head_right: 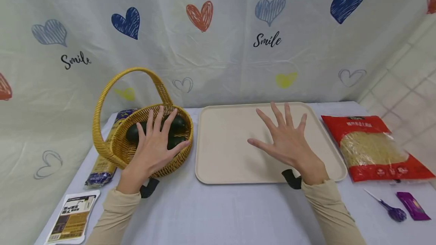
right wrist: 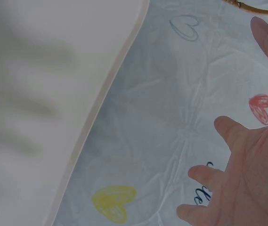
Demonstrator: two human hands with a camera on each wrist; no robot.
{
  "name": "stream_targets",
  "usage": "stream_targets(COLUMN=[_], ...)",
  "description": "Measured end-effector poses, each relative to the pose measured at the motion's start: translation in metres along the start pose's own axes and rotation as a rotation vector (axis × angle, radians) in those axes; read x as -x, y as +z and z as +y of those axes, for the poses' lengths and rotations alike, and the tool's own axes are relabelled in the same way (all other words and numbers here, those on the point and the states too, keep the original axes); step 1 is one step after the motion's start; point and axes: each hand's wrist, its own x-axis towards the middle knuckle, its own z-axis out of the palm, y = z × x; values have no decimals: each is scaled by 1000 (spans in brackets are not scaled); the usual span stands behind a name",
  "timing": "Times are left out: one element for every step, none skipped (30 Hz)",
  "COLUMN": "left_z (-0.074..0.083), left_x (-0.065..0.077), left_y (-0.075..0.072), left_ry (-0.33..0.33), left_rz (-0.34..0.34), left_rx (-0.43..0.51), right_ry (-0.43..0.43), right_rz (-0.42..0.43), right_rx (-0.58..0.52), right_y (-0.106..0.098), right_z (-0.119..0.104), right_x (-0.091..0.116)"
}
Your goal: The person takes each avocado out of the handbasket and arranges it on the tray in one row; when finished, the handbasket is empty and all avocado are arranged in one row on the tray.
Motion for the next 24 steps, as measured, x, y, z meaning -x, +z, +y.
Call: stream_targets(left_z=[0,0,0,0,0,1,2,4,5,6,6,7,7,6,4,3,0,-3,-7,-12,-17,-23,-30,-36], left_x=[1,1,2,4,5,8,12,17,22,28,34,40,46,52,57,62,68,73,78,82,86,89,91,93], left_y=[-1,-2,-4,-6,-8,-12,-17,-22,-29,-37,-45,-54,-63,-73,-81,-89,-96,-102,-107,-110,-112,-112,-111,-109], left_ry=[-2,-2,2,10,20,37,57,78,106,140,177,218,260,303,344,377,400,402,398,382,353,318,284,251], left_rz=[-2,-3,-3,-1,1,6,11,19,36,58,86,125,170,224,286,343,400,448,486,517,537,545,548,542], left_rx=[0,-2,-1,2,10,19,37,59,79,97,112,121,136,140,142,146,152,154,160,163,171,184,201,229], right_ry=[-1,-2,-4,-6,-11,-15,-24,-35,-50,-68,-90,-115,-142,-170,-201,-231,-260,-291,-320,-349,-377,-402,-426,-449], right_rz=[-6,-12,-21,-29,-34,-41,-46,-47,-47,-45,-42,-39,-35,-31,-28,-26,-25,-23,-21,-20,-20,-21,-24,-29], right_rx=[-1,-2,-2,-3,0,0,1,-1,-2,-2,-1,-1,0,-3,-7,-14,-25,-39,-57,-76,-91,-108,-125,-143], right_y=[0,0,0,0,0,1,1,2,4,5,7,9,11,13,15,16,18,19,19,19,20,20,20,20], right_z=[-1,-2,-4,-6,-8,-10,-13,-16,-20,-24,-28,-33,-38,-44,-50,-56,-63,-69,-77,-83,-90,-97,-103,-109], right_x=[-1,-2,-3,-4,-5,-6,-6,-7,-8,-9,-10,-12,-13,-15,-16,-18,-20,-22,-24,-27,-30,-33,-37,-41])
